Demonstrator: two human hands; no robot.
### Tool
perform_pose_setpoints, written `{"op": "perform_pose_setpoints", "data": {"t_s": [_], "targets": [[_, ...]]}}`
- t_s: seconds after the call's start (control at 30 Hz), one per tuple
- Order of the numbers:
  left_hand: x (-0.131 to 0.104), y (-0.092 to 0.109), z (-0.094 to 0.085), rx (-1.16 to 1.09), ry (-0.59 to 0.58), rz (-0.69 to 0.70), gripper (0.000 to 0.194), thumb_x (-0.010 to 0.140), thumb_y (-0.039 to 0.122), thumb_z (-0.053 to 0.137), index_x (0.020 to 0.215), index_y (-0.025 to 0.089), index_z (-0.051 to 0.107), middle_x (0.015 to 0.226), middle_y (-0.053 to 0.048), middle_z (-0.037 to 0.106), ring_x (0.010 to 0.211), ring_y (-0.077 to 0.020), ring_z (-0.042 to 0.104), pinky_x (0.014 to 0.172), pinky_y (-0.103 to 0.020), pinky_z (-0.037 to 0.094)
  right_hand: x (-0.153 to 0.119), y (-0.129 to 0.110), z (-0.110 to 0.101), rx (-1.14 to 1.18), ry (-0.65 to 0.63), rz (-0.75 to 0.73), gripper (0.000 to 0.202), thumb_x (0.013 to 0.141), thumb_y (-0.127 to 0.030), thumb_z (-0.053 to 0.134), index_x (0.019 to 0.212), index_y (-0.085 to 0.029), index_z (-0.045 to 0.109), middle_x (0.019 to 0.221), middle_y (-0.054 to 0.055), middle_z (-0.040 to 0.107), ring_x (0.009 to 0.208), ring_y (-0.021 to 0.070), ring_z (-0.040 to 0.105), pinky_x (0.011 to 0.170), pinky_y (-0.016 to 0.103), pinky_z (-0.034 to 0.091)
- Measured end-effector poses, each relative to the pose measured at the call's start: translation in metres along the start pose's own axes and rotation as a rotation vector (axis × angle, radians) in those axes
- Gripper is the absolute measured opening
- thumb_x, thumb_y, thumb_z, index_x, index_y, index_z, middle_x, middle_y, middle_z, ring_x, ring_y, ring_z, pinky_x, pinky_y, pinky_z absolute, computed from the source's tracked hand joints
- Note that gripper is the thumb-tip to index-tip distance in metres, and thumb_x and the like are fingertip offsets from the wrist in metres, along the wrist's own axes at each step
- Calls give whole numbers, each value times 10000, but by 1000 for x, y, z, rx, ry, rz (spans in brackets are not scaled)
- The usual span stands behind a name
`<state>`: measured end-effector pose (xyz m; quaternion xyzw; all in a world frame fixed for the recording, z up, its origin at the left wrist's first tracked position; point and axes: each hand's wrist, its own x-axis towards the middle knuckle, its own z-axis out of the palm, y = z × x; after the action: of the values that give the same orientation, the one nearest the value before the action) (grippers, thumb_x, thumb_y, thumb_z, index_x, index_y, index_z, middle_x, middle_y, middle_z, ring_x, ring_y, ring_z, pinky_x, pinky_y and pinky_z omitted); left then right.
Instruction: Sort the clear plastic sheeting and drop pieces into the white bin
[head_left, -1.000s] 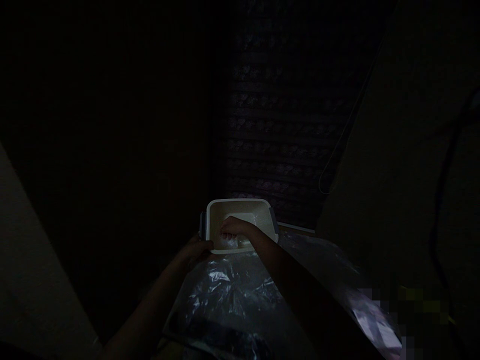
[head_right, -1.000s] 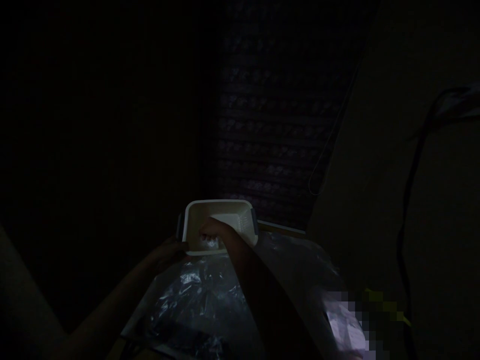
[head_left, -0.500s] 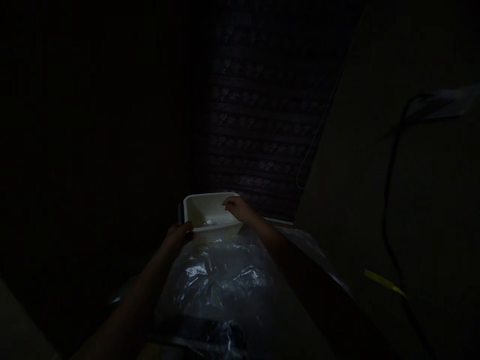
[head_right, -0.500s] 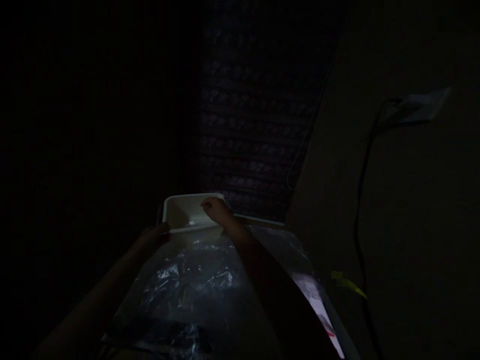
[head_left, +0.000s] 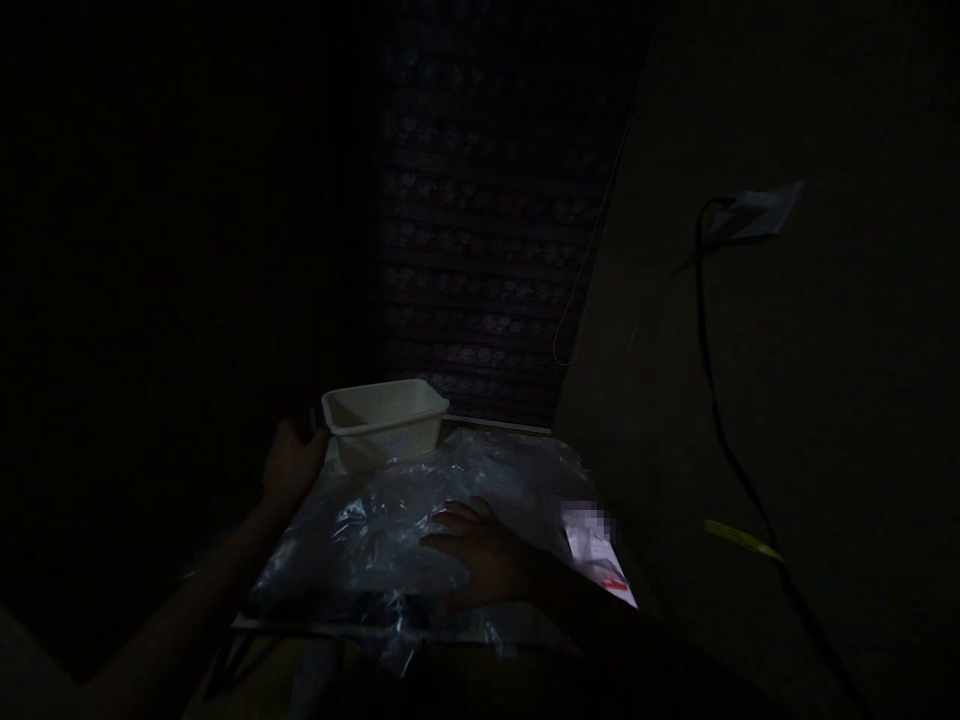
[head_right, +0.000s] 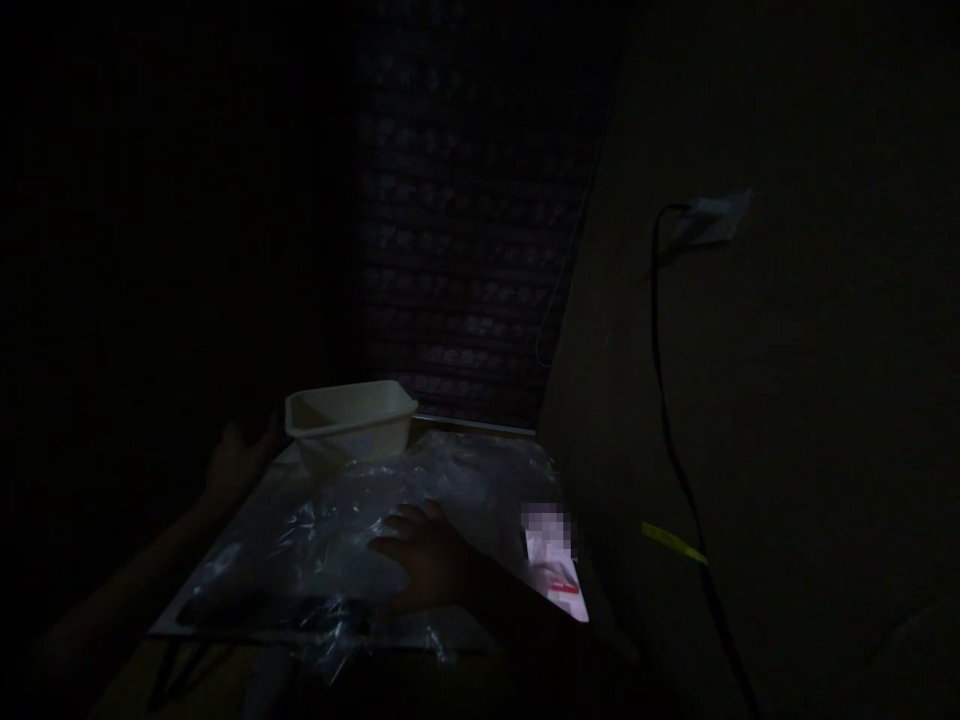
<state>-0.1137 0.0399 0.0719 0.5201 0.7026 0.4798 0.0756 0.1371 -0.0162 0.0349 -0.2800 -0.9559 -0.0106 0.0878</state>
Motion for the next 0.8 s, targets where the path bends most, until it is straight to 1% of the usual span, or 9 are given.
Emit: {"op": "perform_pose_setpoints", "data": {"t_s": [0.03, 0.07, 0.17, 0.2, 0.3, 0.43, 0.5, 0.57, 0.8], "targets": [[-15, 1, -3, 61, -9, 124, 469, 639, 395, 385, 986, 79, 401, 901, -148, 497, 793, -240, 493, 630, -361, 402, -5, -3, 4, -23, -20, -8, 622, 565, -526, 431, 1107, -239, 330, 1169, 73, 326, 1084, 241, 202, 847, 429, 109], [-33, 2, -5, 93, -115, 290, 445, 653, 379, 374, 994, 93, 398, 919, -133, 491, 815, -219, 484, 665, -341, 394, -10, -5, 8, -41, -31, -8, 612, 570, -529, 423, 1104, -244, 335, 1186, 73, 301, 1093, 252, 175, 845, 444, 89], [-88, -2, 1, 184, -623, 833, 406, 644, 349, 417, 1016, 186, 403, 1038, -78, 445, 946, -190, 403, 775, -311, 334, -18, -2, 17, -72, -63, 27, 466, 608, -483, 422, 1014, -253, 435, 1118, 55, 383, 1055, 241, 240, 838, 436, 108], [-102, -4, 5, 216, -732, 948, 475, 618, 358, 456, 1058, 206, 366, 1098, -76, 399, 993, -202, 357, 794, -320, 315, -18, 1, 19, -79, -81, 46, 391, 628, -439, 429, 965, -247, 473, 1058, 48, 435, 1014, 222, 298, 831, 415, 141], [-125, -10, 22, 301, -817, 1048, 604, 592, 351, 495, 1130, 190, 272, 1177, -111, 303, 1044, -243, 280, 807, -365, 283, -17, 6, 22, -118, -148, 87, 195, 682, -264, 407, 804, -200, 544, 844, 38, 531, 850, 162, 424, 762, 335, 251], [-123, -8, 40, 268, -942, 1060, 312, 640, 299, 444, 922, 167, 469, 930, -72, 507, 835, -164, 454, 704, -259, 352, -11, 12, 17, -137, -117, 146, 177, 682, -157, 379, 743, -182, 543, 766, 26, 543, 766, 132, 460, 689, 273, 301], [-119, -2, 46, 296, -931, 1001, 188, 696, 239, 352, 748, 162, 516, 766, -47, 542, 679, -123, 488, 606, -219, 367, -7, 17, 10, -129, -49, 182, 191, 689, -148, 370, 772, -183, 538, 785, 27, 542, 773, 125, 462, 684, 255, 308], [-112, 8, 50, 348, -837, 937, 229, 715, 175, 288, 666, 155, 511, 694, -44, 541, 606, -113, 489, 559, -213, 361, -4, 24, -2, -113, 25, 208, 200, 707, -160, 354, 779, -178, 539, 789, 30, 542, 771, 119, 465, 688, 246, 311], [-50, 61, 52, 456, -435, 966, 228, 724, 157, 277, 793, 126, 492, 817, -89, 522, 718, -150, 493, 616, -236, 366, 0, 60, -64, -55, 484, 446, 242, 740, -175, 307, 823, -160, 534, 812, 38, 526, 755, 105, 457, 667, 212, 326]]}}
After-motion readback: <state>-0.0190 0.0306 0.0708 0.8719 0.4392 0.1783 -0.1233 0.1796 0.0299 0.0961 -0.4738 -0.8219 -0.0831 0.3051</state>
